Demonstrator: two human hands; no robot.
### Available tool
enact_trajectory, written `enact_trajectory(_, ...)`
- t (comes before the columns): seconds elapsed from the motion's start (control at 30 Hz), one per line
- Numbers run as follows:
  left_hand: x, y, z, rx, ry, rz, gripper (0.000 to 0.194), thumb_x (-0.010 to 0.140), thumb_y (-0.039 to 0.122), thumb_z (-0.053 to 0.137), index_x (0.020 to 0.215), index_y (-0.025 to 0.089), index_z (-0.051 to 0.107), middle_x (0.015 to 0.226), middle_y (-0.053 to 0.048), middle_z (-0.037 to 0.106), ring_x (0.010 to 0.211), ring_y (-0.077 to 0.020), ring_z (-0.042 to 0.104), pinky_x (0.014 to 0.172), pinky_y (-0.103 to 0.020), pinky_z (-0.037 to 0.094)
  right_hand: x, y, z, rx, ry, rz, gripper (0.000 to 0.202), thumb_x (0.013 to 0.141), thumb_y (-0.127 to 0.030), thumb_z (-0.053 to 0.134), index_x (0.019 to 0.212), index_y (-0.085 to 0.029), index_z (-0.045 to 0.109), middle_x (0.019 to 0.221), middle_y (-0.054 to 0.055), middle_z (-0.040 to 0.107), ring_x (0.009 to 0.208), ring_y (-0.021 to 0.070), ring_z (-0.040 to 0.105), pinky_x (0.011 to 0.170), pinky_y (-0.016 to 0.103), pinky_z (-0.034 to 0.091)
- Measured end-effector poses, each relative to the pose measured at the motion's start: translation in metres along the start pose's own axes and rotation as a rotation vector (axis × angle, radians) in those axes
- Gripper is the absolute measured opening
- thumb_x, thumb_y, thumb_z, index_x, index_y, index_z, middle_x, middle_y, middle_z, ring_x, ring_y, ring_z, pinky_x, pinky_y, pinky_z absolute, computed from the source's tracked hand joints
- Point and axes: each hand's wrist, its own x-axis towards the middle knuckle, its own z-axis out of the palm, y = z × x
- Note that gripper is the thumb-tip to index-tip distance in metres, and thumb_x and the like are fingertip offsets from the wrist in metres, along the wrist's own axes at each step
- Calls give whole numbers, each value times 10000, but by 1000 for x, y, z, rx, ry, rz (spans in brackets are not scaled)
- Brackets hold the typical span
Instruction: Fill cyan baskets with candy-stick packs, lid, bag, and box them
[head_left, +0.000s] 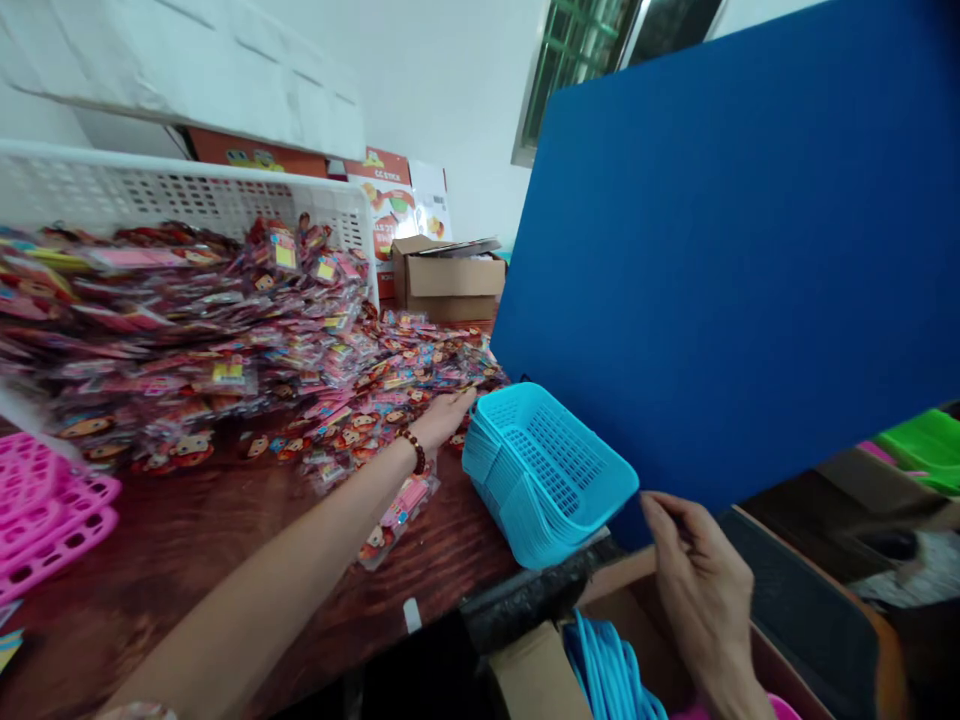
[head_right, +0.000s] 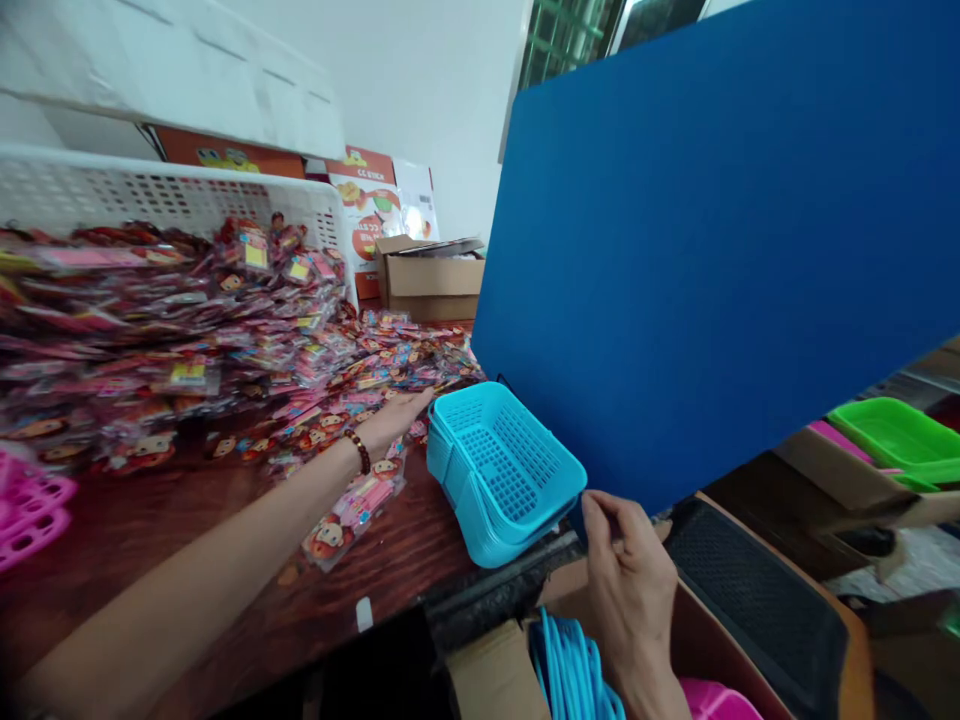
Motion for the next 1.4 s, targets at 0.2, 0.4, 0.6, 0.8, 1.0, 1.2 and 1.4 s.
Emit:
enact_trajectory(0.2, 3, 25, -4, 305, 13, 125, 183, 807, 294, 585, 869, 174, 709, 761, -18, 670, 774, -187, 609, 692, -266, 443, -13, 12, 2, 296, -286, 275, 523, 826, -598, 606, 1108, -159, 636, 836, 69, 706, 705, 216, 659, 642, 323, 539)
enact_trajectory(0.4, 3, 46, 0, 678, 87, 144, 190, 758, 193, 589, 906, 194, 709, 746, -46, 681, 782, -234, 642, 707, -289, 442, -7, 4, 5, 442, -290, 338, 526, 783, -595, 666, 1069, -156, 621, 777, 39, 675, 607, 182, 632, 562, 298, 503)
enact_trajectory(0.6, 10, 57, 8, 944, 109, 99, 317, 750, 131, 555, 1040, 161, 679, 985, -178, 717, 965, -353, 668, 759, -371, 484, 1, 11, -3, 525, -350, 421, 462, 784, -564, 654, 1000, -156, 620, 850, 61, 695, 618, 177, 649, 562, 293, 505)
enact_trajectory(0.8, 7, 67, 14, 1047, 122, 61, 400, 786, 150, 535, 1167, 179, 655, 1032, -178, 724, 1003, -350, 678, 804, -378, 509, -4, -24, -7, -129, -55, -223, 270, 951, -410, 514, 1069, -203, 641, 1022, 88, 707, 963, 241, 654, 831, 373, 473)
enact_trajectory(1.0, 8, 68, 10, 995, 108, 44, 344, 779, 151, 548, 1081, 196, 708, 1002, -136, 741, 968, -301, 695, 783, -319, 509, -8, -79, 28, -674, -480, -530, 201, 919, -381, 620, 957, -183, 625, 931, 81, 699, 859, 251, 649, 727, 346, 398)
enact_trajectory(1.2, 8, 62, 9, 861, 127, 33, 288, 758, 149, 564, 985, 176, 739, 978, -136, 742, 1012, -310, 677, 830, -333, 501, 9, -78, 28, -613, -696, -430, 224, 989, -383, 516, 905, -209, 630, 899, 32, 715, 776, 179, 639, 595, 292, 257)
enact_trajectory(1.4, 11, 52, 2, 616, 122, 18, 196, 693, 141, 611, 833, 196, 737, 808, -62, 717, 934, -262, 667, 829, -308, 488, 32, -81, 20, -443, -841, -392, 326, 954, -397, 536, 708, -198, 615, 621, -15, 585, 594, 117, 491, 566, 290, 192)
